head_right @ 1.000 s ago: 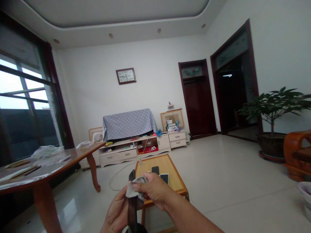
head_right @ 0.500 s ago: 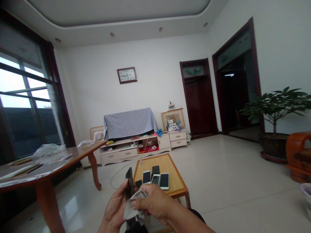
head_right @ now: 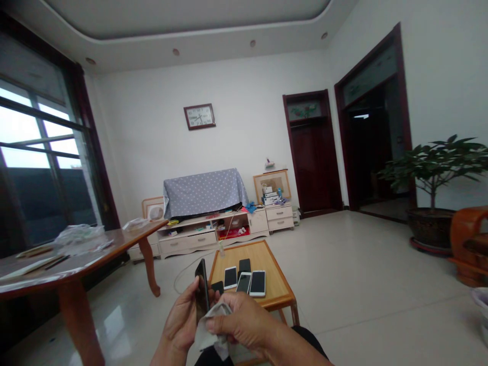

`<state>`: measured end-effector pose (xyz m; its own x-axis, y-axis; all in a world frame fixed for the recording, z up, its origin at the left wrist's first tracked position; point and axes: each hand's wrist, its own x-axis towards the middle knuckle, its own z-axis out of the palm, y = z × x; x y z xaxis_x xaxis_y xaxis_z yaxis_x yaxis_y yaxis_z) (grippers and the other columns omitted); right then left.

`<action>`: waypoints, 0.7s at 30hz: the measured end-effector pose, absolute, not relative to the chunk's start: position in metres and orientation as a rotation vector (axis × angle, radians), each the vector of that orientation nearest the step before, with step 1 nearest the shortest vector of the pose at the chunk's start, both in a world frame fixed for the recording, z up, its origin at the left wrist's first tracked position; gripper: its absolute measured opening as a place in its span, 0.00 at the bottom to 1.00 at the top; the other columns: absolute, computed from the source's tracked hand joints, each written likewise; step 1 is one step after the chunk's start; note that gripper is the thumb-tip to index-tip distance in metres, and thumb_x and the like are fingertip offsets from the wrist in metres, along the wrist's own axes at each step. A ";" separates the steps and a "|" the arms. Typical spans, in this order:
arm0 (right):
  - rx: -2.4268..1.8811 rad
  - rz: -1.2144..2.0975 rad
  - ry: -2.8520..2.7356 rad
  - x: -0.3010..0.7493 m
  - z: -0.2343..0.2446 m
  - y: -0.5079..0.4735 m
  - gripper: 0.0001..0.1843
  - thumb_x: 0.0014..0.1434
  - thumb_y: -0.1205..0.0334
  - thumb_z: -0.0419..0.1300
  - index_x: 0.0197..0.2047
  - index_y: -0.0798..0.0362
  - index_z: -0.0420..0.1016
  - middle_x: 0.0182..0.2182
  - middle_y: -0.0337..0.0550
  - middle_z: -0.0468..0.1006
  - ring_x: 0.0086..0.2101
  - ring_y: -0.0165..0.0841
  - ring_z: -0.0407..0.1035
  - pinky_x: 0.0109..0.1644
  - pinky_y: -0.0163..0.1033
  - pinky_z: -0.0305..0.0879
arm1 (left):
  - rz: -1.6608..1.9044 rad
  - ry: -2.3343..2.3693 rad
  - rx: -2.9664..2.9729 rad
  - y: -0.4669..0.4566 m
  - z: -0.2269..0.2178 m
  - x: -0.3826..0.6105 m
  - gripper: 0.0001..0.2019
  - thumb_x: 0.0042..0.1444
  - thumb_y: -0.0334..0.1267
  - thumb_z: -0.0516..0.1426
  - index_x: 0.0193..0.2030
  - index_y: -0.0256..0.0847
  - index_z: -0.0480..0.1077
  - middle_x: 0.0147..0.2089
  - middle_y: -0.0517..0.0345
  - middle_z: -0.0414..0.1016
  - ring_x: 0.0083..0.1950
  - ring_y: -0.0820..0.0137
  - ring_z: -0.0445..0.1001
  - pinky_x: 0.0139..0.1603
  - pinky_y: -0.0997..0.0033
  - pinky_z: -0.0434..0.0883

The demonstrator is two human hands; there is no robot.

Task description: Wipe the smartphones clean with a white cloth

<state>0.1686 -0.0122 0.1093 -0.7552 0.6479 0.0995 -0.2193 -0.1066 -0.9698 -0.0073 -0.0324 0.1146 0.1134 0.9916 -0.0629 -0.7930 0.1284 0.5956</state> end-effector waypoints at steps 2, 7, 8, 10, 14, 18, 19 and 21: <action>-0.486 1.899 -1.576 0.169 0.111 -0.011 0.24 0.44 0.50 0.77 0.37 0.55 0.75 0.23 0.32 0.70 0.21 0.22 0.57 0.24 0.31 0.45 | 1.390 0.516 0.456 -0.031 0.117 -0.005 0.11 0.64 0.37 0.58 0.33 0.35 0.78 0.30 0.51 0.84 0.30 0.65 0.82 0.50 0.58 0.77; -0.499 1.791 -1.483 0.162 0.134 0.013 0.26 0.43 0.47 0.77 0.34 0.54 0.72 0.24 0.32 0.69 0.22 0.23 0.57 0.25 0.31 0.48 | 1.329 0.485 0.495 -0.026 0.128 0.010 0.12 0.62 0.38 0.58 0.45 0.31 0.78 0.36 0.45 0.84 0.44 0.54 0.83 0.55 0.50 0.74; -0.494 1.778 -1.477 0.160 0.138 0.016 0.26 0.43 0.47 0.77 0.34 0.54 0.72 0.24 0.31 0.69 0.22 0.22 0.56 0.25 0.31 0.47 | 1.351 0.487 0.487 -0.024 0.131 0.009 0.11 0.62 0.37 0.58 0.45 0.31 0.78 0.36 0.44 0.84 0.46 0.53 0.83 0.56 0.49 0.73; -0.471 1.776 -1.453 0.158 0.140 0.017 0.26 0.44 0.47 0.77 0.35 0.54 0.71 0.24 0.31 0.68 0.21 0.22 0.54 0.25 0.31 0.46 | 1.394 0.504 0.448 -0.018 0.137 0.004 0.10 0.62 0.36 0.58 0.41 0.31 0.78 0.34 0.44 0.84 0.46 0.52 0.82 0.58 0.49 0.72; -0.396 1.762 -1.390 0.161 0.129 0.008 0.26 0.48 0.44 0.74 0.39 0.55 0.72 0.28 0.35 0.72 0.24 0.24 0.59 0.26 0.31 0.49 | 1.462 0.554 0.378 -0.004 0.143 -0.014 0.10 0.62 0.35 0.57 0.41 0.32 0.78 0.27 0.51 0.82 0.36 0.58 0.83 0.56 0.52 0.72; -0.443 1.732 -1.427 0.164 0.110 0.003 0.26 0.49 0.44 0.74 0.38 0.55 0.72 0.27 0.35 0.71 0.24 0.25 0.60 0.28 0.31 0.53 | 1.534 0.597 0.321 0.008 0.138 -0.024 0.12 0.63 0.36 0.55 0.48 0.34 0.76 0.29 0.52 0.82 0.32 0.60 0.82 0.52 0.53 0.74; -0.460 1.724 -1.434 0.164 0.107 0.004 0.27 0.48 0.43 0.75 0.37 0.55 0.72 0.26 0.34 0.70 0.24 0.24 0.59 0.27 0.31 0.53 | 1.549 0.607 0.307 0.011 0.135 -0.024 0.13 0.63 0.36 0.54 0.49 0.35 0.75 0.30 0.51 0.82 0.33 0.60 0.82 0.51 0.52 0.75; -0.468 1.696 -1.424 0.162 0.105 0.007 0.28 0.49 0.41 0.74 0.38 0.55 0.72 0.25 0.33 0.69 0.22 0.23 0.56 0.26 0.31 0.51 | 1.567 0.622 0.282 0.015 0.131 -0.025 0.14 0.63 0.36 0.53 0.51 0.35 0.74 0.31 0.50 0.82 0.33 0.59 0.82 0.49 0.51 0.76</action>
